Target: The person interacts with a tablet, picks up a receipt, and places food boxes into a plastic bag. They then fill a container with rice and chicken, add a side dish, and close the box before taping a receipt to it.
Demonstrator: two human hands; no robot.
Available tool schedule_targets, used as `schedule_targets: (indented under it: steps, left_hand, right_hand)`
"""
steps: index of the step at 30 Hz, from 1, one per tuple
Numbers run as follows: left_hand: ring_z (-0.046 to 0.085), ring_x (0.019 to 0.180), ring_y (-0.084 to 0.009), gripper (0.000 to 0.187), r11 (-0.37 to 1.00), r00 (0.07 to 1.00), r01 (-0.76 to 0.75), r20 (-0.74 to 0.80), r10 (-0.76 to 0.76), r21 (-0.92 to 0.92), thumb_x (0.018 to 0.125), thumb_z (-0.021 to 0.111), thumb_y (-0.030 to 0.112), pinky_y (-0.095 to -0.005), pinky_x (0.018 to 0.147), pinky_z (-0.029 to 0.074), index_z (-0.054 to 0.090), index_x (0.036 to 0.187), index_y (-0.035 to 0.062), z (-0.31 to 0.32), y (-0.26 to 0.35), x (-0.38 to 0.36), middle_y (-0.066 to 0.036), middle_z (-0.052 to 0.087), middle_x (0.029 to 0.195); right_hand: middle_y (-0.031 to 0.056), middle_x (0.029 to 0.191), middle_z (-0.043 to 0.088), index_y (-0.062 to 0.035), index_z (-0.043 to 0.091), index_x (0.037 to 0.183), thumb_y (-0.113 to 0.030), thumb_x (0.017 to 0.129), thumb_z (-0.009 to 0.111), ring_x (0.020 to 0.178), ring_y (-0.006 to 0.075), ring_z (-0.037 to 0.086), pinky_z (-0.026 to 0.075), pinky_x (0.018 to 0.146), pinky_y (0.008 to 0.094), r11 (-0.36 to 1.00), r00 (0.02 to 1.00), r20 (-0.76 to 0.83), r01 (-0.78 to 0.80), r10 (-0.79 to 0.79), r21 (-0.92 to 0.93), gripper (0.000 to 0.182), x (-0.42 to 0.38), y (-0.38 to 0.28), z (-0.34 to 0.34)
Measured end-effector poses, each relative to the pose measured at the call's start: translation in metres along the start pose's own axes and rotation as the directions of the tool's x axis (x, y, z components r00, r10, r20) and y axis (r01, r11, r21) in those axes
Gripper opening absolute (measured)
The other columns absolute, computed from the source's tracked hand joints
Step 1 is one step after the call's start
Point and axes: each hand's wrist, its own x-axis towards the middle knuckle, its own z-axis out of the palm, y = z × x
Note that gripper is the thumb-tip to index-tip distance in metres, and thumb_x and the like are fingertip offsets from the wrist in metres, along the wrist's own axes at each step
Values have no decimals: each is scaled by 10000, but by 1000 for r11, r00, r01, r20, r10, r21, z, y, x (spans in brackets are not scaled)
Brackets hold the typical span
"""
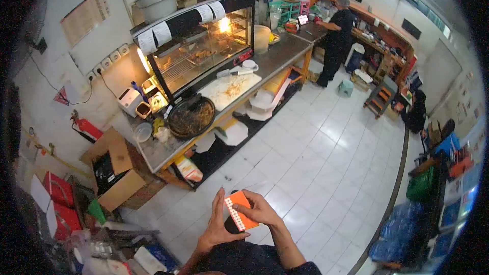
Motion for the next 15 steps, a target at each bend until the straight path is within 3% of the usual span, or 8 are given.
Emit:
schedule_targets:
  steps: [3,6,7,8,9,10,12,15]
  left_hand:
    - [186,1449,-447,1216,987,995,-87,-55,80,-137,665,872,420,-515,1157,238,137,1522,-33,-6,-43,99,-274,140,1578]
    - [290,1413,-438,946,913,975,-154,-210,78,-378,773,722,501,-502,1143,260,354,1445,-53,-17,-84,216,-288,310,1512]
    - [328,1391,-430,893,925,956,-233,-245,161,-299,786,694,510,-498,1134,276,401,1417,-49,-25,-83,259,-289,347,1486]
    - [366,1369,-423,846,930,934,-294,-271,231,-219,799,667,520,-493,1125,292,448,1388,-46,-36,-79,300,-289,384,1460]
    - [398,1342,-420,797,933,924,-324,-264,276,-155,777,715,466,-491,1098,336,491,1362,-27,-46,-68,338,-287,403,1439]
    - [425,1322,-407,723,909,909,-373,-271,317,-187,771,754,357,-477,1072,372,517,1349,-8,-50,-59,377,-277,415,1433]
    - [469,1293,-372,665,896,924,-364,-220,313,-253,776,717,347,-448,1073,377,549,1300,-27,-46,-54,447,-265,455,1395]
    - [481,1297,-315,543,903,944,-321,-168,283,-285,802,724,74,-411,1047,419,552,1312,0,-22,-72,538,-192,455,1417]
  right_hand:
    - [-4,905,652,1,638,1066,-126,927,679,791,64,575,475,691,241,998,979,-205,-25,13,-55,192,75,-3,-80]
    - [5,827,632,5,631,1032,-168,918,670,735,67,553,459,644,248,937,922,-387,-146,13,-317,211,154,-1,-164]
    - [5,827,632,5,631,1032,-168,918,670,735,67,553,459,644,248,927,928,-370,-168,35,-335,211,178,-6,-191]
    - [73,782,632,11,611,1006,-191,907,680,693,113,550,463,624,292,880,914,-406,-191,-3,-436,234,198,-13,-217]
    - [142,738,631,16,591,979,-213,896,690,651,159,547,466,605,335,825,899,-436,-213,-44,-523,263,215,-18,-239]
    - [142,738,631,16,591,979,-213,896,690,651,159,547,466,605,335,819,906,-422,-239,-4,-521,263,229,-20,-260]
    - [183,719,605,24,558,931,-214,880,694,617,191,526,451,580,358,838,905,-424,-203,-37,-507,279,266,-28,-304]
    - [188,728,626,21,569,904,-205,865,698,617,217,560,465,594,371,760,923,-384,-250,0,-601,263,325,-30,-372]
